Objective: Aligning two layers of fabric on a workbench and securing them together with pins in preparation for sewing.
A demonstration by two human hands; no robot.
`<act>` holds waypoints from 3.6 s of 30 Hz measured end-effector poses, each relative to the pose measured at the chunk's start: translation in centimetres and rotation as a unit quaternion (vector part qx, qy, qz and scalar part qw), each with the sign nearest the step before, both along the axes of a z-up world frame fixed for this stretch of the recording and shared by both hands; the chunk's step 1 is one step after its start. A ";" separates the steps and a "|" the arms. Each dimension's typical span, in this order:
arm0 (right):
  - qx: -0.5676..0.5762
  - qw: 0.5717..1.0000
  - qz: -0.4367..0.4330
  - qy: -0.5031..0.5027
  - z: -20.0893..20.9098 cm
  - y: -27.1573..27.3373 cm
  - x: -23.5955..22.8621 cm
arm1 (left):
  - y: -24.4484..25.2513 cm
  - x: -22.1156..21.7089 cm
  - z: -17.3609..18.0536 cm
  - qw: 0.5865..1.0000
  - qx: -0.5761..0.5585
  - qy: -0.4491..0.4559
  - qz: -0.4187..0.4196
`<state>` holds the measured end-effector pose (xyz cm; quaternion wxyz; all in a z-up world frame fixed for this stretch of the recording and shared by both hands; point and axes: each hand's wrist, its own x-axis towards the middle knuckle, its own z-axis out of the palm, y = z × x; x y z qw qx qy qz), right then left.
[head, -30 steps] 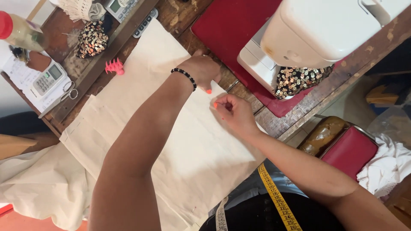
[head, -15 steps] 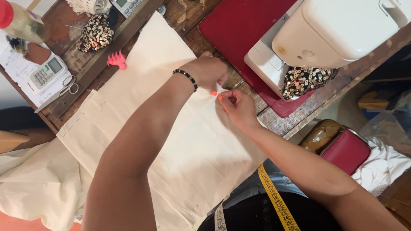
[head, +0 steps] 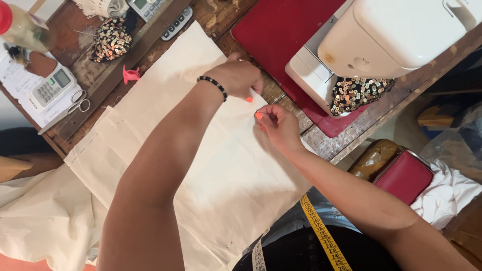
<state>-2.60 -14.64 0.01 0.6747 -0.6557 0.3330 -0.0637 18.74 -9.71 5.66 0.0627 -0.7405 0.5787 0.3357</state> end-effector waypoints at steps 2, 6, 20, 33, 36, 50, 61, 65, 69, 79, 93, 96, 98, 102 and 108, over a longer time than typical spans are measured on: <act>0.011 1.000 -0.001 -0.009 -0.5 0.0 -0.1 | 0.0 0.3 0.1 1.000 0.009 0.014 0.007; 0.022 0.999 -0.004 -0.024 -1.1 -0.2 -0.2 | -0.2 0.3 0.8 0.999 -0.017 0.039 -0.018; 0.013 0.999 0.004 -0.036 0.9 -1.3 -1.1 | 0.3 1.2 -5.5 0.959 -0.223 -0.165 -0.053; -0.272 0.947 0.156 0.070 2.4 -3.5 -3.3 | 3.6 1.1 -5.0 0.785 -0.440 -0.407 0.157; -0.275 0.943 0.167 0.091 2.0 -4.1 -3.5 | 5.9 -2.0 -4.8 0.803 -0.406 -0.343 0.270; -0.326 0.881 0.268 0.213 5.2 -5.0 -1.1 | 13.7 0.1 -4.2 0.865 -0.124 -0.192 0.446; -0.448 0.810 0.337 -0.175 10.3 1.2 14.4 | 14.6 7.5 -3.4 0.771 -0.192 -0.202 0.573; -0.427 0.771 0.377 -0.284 9.4 6.1 28.3 | 14.0 9.0 -5.5 0.768 -0.203 -0.202 0.572; -0.460 0.746 0.409 -0.256 6.4 10.3 38.3 | 13.6 10.4 -6.3 0.773 -0.194 -0.053 0.602; -0.473 0.748 0.458 -0.080 3.2 12.8 45.4 | 13.6 11.2 -6.1 0.789 -0.191 -0.008 0.584; -0.566 0.661 0.491 -0.032 6.6 13.5 43.5 | 14.2 11.4 -4.7 0.791 -0.178 0.042 0.584; -0.547 0.665 0.505 -0.054 7.4 13.1 42.3 | 14.2 11.3 -4.6 0.793 -0.172 0.048 0.583; -0.537 0.666 0.512 -0.078 7.2 12.7 42.0 | 14.2 11.4 -4.4 0.793 -0.166 0.050 0.584; -0.507 0.675 0.518 -0.139 6.8 12.6 41.2 | 14.2 11.5 -4.0 0.801 -0.159 0.039 0.576; -0.520 0.680 0.499 -0.137 6.0 12.0 41.5 | 13.8 11.7 -5.2 0.797 -0.162 0.034 0.581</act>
